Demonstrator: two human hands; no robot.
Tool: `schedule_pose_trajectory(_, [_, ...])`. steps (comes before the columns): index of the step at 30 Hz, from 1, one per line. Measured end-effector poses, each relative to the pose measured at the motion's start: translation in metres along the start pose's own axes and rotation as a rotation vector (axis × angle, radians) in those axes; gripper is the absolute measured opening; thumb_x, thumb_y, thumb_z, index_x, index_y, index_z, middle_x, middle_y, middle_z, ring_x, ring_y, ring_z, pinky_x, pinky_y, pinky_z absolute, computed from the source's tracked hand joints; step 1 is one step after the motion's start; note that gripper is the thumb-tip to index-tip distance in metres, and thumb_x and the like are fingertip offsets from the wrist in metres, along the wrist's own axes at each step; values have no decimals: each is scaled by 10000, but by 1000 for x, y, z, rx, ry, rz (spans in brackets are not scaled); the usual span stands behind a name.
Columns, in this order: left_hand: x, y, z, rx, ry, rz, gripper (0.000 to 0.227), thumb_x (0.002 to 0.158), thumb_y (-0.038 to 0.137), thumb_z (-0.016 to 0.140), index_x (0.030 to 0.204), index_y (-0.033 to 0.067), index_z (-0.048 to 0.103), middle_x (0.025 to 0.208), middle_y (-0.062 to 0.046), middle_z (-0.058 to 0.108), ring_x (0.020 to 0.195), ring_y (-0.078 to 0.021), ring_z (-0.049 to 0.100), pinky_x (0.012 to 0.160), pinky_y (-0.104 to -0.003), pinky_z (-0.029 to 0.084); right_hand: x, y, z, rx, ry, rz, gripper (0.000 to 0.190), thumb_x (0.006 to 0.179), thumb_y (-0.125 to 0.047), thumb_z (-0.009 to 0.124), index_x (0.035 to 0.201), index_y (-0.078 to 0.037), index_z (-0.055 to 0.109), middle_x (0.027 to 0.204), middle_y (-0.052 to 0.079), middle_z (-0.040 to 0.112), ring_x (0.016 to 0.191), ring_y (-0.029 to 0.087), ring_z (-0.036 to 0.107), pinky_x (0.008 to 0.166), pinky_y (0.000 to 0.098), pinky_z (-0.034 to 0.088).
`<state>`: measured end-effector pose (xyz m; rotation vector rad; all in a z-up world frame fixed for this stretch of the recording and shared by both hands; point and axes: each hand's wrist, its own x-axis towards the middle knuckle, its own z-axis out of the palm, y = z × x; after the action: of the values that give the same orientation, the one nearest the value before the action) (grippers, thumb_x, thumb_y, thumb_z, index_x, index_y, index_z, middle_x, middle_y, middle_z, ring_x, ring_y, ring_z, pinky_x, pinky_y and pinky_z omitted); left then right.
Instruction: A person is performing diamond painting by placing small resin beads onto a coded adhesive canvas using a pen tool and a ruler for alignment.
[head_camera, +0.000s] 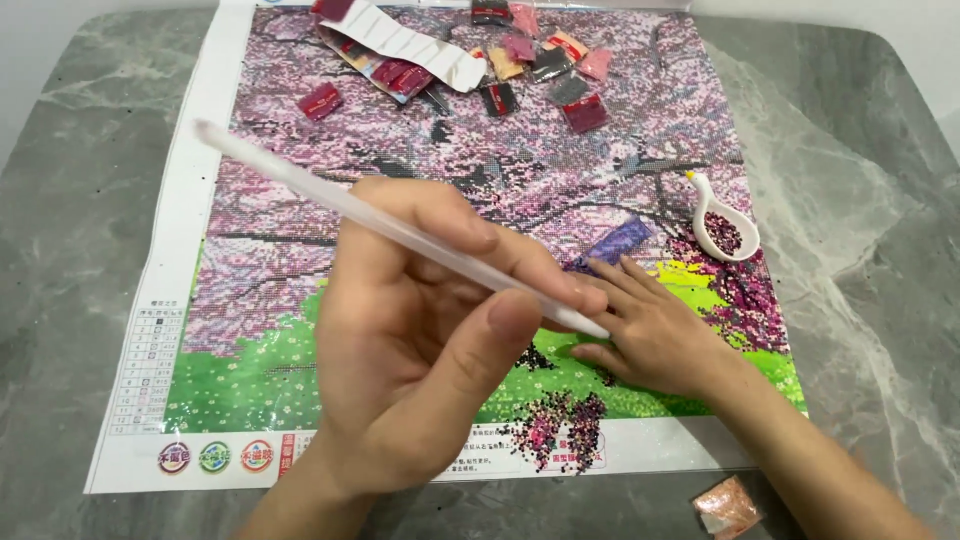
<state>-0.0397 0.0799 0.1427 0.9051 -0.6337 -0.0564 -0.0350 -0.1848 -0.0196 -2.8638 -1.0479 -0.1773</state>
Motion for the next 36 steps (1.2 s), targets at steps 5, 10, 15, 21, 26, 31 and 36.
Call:
schedule_pose_trajectory(5, [7, -35, -12, -9, -47, -64, 202, 1012, 62, 544, 1151, 39, 400, 1021, -172, 646, 955, -260, 696, 827, -280, 612, -7, -19, -24, -110, 93, -9, 603, 906, -554, 522, 1423, -247, 476, 1284, 65, 584, 1184, 309, 529, 1110, 534, 330])
schedule_pose_trajectory(10, [14, -81, -28, 121, -31, -196, 167, 1015, 103, 529, 1140, 86, 419, 1011, -113, 645, 929, -185, 626, 791, -282, 500, -18, -20, -6, -25, 194, -23, 562, 895, -553, 580, 1240, -112, 615, 1281, 159, 597, 1239, 361, 544, 1077, 516, 394])
schedule_pose_trajectory(15, [14, -126, -49, 223, 1, -277, 178, 1007, 137, 523, 1137, 64, 426, 1012, -117, 650, 943, -205, 657, 827, -291, 561, -18, -22, -16, 21, 183, -16, 528, 928, -552, 531, 1172, -99, 650, 1204, 157, 631, 1211, 353, 556, 1082, 511, 386])
schedule_pose_trajectory(21, [9, -164, -67, 403, 14, -332, 139, 993, 120, 543, 1100, 75, 466, 987, -89, 660, 840, -154, 641, 664, -234, 506, -19, -28, -21, 50, 186, -25, 538, 921, -593, 557, 1094, -92, 649, 1020, 126, 634, 1080, 364, 605, 1035, 559, 420])
schedule_pose_trajectory(26, [11, -172, -65, 650, 18, -427, 128, 955, 148, 566, 1050, 64, 549, 965, -69, 710, 781, -123, 663, 639, -226, 521, -17, -24, -18, 153, 177, 7, 536, 931, -583, 532, 1099, -85, 636, 1146, 172, 581, 1105, 403, 577, 1016, 596, 433])
schedule_pose_trajectory(31, [9, -181, -68, 972, -67, -342, 106, 952, 219, 583, 1014, 138, 612, 895, 27, 675, 509, -66, 534, 422, -218, 386, -14, -20, -19, 208, 174, 44, 490, 954, -546, 503, 1109, -100, 632, 1160, 160, 596, 1119, 378, 588, 992, 548, 458])
schedule_pose_trajectory(36, [12, -172, -66, 758, 75, -350, 114, 936, 93, 606, 1032, 55, 557, 924, -63, 717, 637, -83, 640, 509, -172, 502, -15, -19, -17, 216, 175, 56, 491, 936, -548, 553, 1129, -105, 634, 1169, 155, 600, 1115, 377, 591, 985, 548, 472])
